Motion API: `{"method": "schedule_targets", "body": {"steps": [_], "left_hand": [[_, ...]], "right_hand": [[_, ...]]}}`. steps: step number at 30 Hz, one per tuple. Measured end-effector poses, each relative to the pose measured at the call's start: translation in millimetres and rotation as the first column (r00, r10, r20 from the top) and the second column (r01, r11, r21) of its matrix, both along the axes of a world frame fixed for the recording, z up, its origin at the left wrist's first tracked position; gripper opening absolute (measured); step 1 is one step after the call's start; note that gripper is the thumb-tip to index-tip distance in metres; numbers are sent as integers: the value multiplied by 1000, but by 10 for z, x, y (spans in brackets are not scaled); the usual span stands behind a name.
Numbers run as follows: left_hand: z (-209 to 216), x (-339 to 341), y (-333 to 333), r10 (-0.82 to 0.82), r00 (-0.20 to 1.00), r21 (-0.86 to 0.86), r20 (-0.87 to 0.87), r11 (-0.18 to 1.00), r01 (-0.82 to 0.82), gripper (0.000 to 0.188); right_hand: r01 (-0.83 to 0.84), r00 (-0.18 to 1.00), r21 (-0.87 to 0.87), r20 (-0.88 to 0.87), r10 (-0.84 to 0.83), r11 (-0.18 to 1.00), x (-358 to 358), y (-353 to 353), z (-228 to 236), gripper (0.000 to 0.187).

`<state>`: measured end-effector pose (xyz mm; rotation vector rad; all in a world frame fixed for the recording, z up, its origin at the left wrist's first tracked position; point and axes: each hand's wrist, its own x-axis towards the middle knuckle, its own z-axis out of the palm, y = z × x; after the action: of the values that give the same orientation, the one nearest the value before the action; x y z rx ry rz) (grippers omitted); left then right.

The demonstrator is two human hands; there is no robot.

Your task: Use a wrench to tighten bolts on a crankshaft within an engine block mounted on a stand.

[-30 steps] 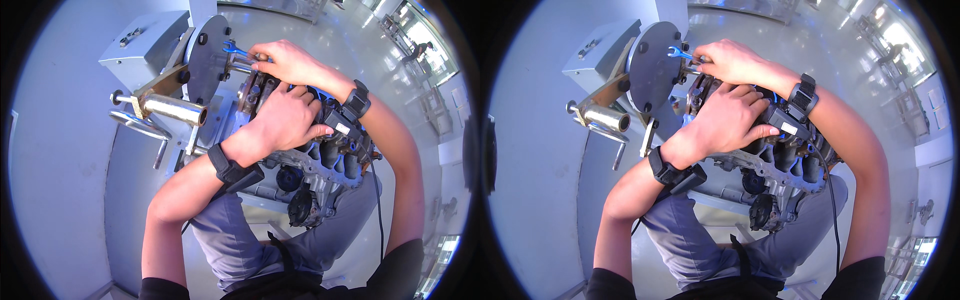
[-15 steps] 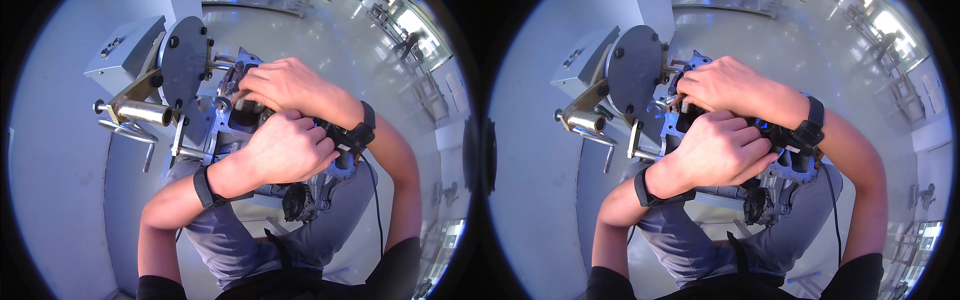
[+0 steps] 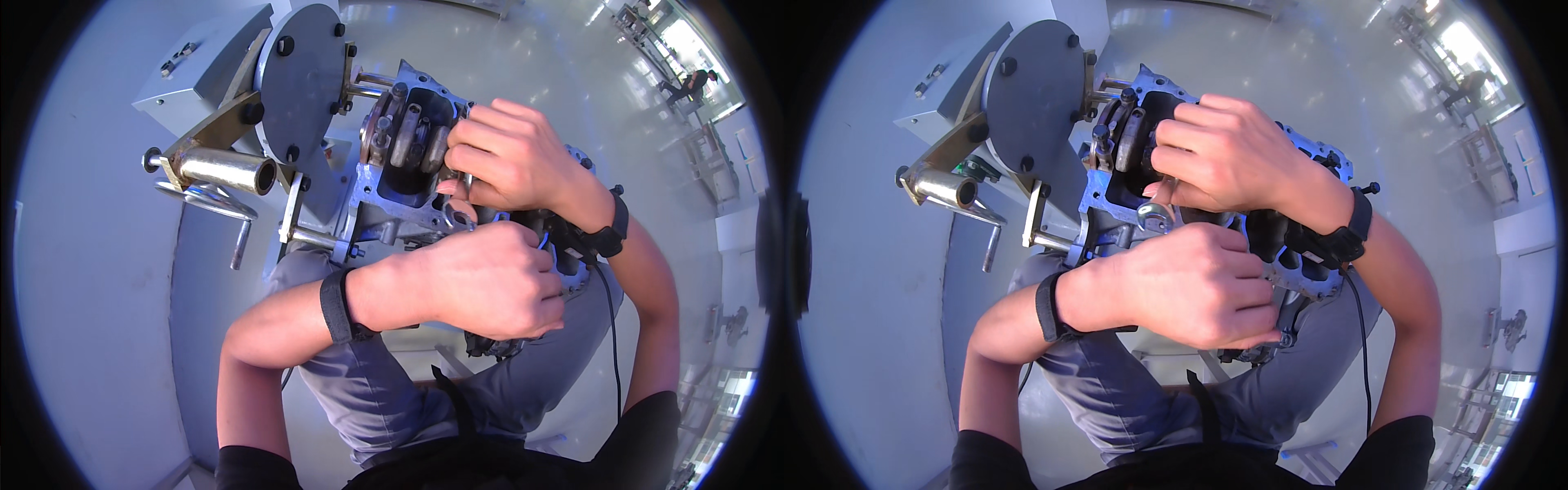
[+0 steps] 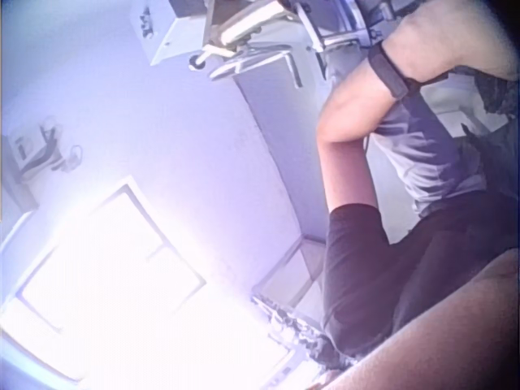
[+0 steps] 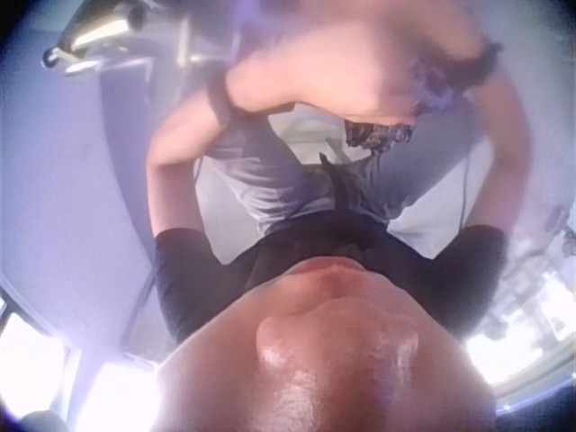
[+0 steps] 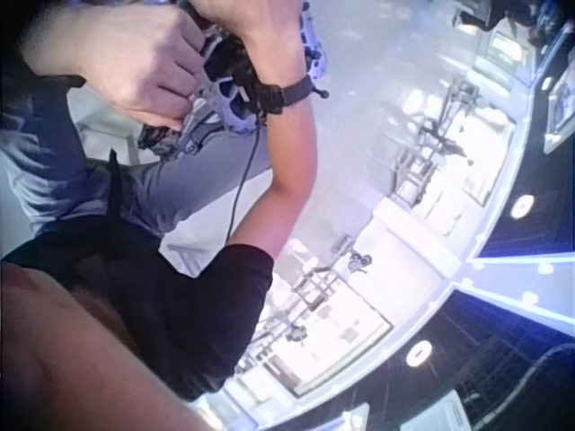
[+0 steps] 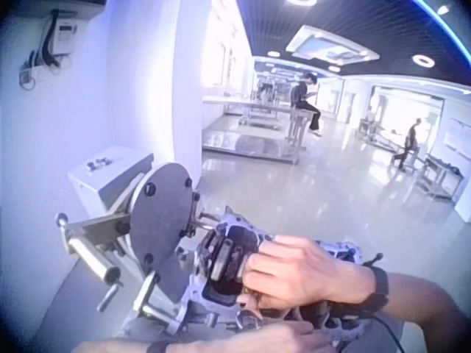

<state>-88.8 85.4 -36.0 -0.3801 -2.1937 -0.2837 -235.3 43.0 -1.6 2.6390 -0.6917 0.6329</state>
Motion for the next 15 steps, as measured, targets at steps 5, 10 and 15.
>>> {"method": "schedule_targets", "body": {"steps": [5,10,15], "left_hand": [[-3,18,50,-70,997,-4,-41,998,70,31],[17,22,69,-76,994,-13,-84,997,75,31],[11,20,47,-99,988,27,-121,994,103,30]], "right_hand": [[-10,1000,-16,5,10,1000,-102,109,6,24],[73,997,-25,-31,-73,997,-303,321,86,22],[117,987,151,95,-133,982,-521,448,-4,25]]}}
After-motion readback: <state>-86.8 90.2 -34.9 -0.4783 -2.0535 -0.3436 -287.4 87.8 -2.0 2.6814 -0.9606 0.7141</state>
